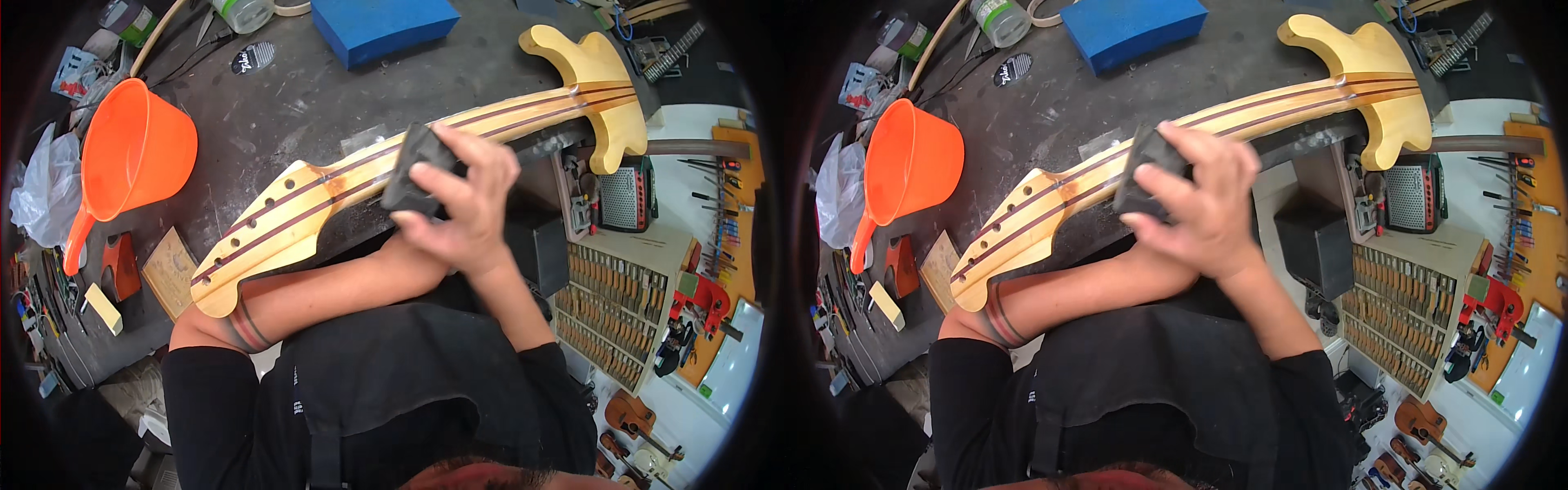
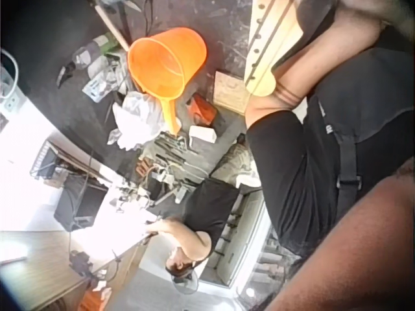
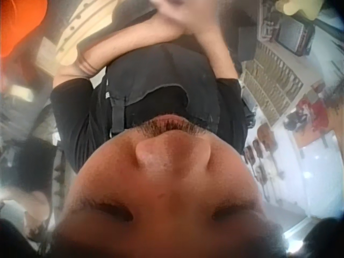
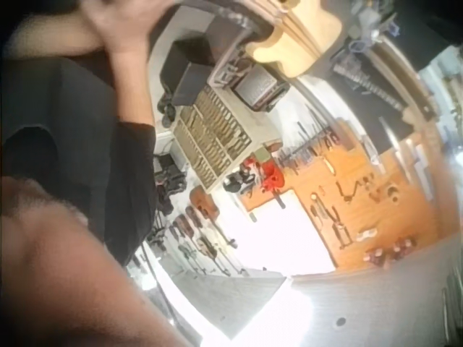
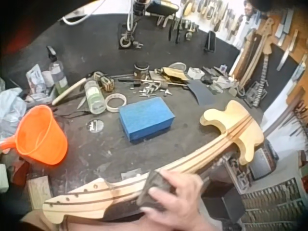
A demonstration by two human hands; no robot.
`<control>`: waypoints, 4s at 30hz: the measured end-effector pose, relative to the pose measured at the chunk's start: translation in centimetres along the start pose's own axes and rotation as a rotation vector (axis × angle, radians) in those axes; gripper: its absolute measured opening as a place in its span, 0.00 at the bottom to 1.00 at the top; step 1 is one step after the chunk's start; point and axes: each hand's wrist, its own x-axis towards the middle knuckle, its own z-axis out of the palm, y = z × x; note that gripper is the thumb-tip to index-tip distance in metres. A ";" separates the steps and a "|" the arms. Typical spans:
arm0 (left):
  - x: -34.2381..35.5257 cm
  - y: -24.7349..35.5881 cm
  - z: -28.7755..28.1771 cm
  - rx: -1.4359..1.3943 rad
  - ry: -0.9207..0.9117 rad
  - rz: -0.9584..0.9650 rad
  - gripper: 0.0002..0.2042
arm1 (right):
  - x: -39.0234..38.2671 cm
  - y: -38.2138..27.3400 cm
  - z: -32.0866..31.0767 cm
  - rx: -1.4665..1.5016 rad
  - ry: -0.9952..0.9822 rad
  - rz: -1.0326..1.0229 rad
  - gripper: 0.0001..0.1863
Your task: The person sands the back of a guitar neck and the headstock using a sanding block, then wipes the dust away with a white cloth.
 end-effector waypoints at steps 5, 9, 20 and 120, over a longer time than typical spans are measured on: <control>2.5 2.5 -3.7 0.265 -0.679 -0.089 0.10 | -1.2 9.9 -2.9 -0.229 0.185 0.247 0.25; -0.1 -0.4 0.2 0.063 0.033 0.055 0.09 | 0.1 0.0 -0.6 0.033 -0.034 0.004 0.27; 0.1 -0.3 0.3 0.149 -0.435 -0.068 0.09 | 0.8 5.0 -2.1 -0.089 0.043 -0.003 0.22; 3.9 10.6 -13.9 0.924 -0.304 -0.420 0.46 | -7.0 14.0 -9.4 0.748 0.787 0.560 0.32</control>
